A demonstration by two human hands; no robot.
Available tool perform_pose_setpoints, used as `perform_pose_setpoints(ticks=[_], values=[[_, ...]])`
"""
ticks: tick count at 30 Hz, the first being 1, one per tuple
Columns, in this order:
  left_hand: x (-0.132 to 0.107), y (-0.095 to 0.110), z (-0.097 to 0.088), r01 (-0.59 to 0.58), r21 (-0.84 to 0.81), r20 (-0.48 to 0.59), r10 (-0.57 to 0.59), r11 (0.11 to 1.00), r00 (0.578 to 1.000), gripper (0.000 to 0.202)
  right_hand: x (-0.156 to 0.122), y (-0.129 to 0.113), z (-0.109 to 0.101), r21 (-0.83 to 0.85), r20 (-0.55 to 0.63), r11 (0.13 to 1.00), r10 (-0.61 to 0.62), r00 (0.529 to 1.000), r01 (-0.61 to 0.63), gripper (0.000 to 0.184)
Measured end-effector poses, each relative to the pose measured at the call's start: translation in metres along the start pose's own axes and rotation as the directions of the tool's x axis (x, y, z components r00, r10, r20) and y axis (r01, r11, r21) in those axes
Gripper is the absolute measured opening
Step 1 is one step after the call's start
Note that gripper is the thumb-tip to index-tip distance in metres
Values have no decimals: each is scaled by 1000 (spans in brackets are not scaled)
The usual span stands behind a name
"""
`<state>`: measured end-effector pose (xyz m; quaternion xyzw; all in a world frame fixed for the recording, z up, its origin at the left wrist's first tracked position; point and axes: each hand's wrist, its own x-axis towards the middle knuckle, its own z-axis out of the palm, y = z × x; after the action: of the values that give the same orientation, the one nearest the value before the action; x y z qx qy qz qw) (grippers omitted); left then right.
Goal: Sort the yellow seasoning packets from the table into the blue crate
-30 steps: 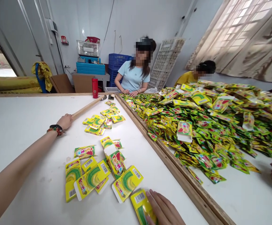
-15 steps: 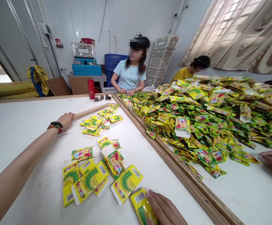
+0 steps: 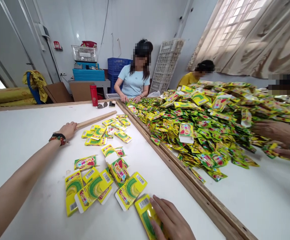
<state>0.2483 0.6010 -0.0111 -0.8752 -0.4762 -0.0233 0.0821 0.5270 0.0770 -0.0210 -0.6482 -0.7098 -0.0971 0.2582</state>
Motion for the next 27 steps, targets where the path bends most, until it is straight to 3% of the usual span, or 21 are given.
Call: perform_pose_setpoints(ticks=[3, 6, 12, 15, 19, 21, 24, 27], values=[[21, 21, 4, -21, -46, 9, 21, 999, 1000, 36, -5, 7, 0, -47, -12, 998, 38, 999, -38, 46], [27, 26, 6, -37, -85, 30, 39, 996, 999, 36, -9, 13, 0, -72, -22, 990, 118, 993, -119, 44], [0, 10, 1, -148, -142, 57, 158, 979, 986, 41, -7, 16, 3, -14, -34, 948, 317, 948, -318, 39], [-25, 7, -1, -218, -172, 60, 232, 960, 971, 45, -4, 17, 3, 54, -54, 877, 480, 875, -478, 41], [-69, 13, -4, -301, -211, 74, 322, 930, 944, 49, -2, 19, 2, 160, -90, 734, 677, 730, -660, 54], [-96, 17, -8, -341, -243, 72, 367, 908, 927, 50, -1, 21, 2, 236, -101, 677, 731, 675, -697, 62], [-143, 23, -18, -372, -326, 66, 413, 869, 908, 52, 1, 25, 1, 363, -91, 621, 766, 636, -695, 70], [-198, 24, -29, -359, -384, 85, 420, 851, 904, 52, 1, 28, 5, 498, 4, 517, 802, 598, -697, 77]])
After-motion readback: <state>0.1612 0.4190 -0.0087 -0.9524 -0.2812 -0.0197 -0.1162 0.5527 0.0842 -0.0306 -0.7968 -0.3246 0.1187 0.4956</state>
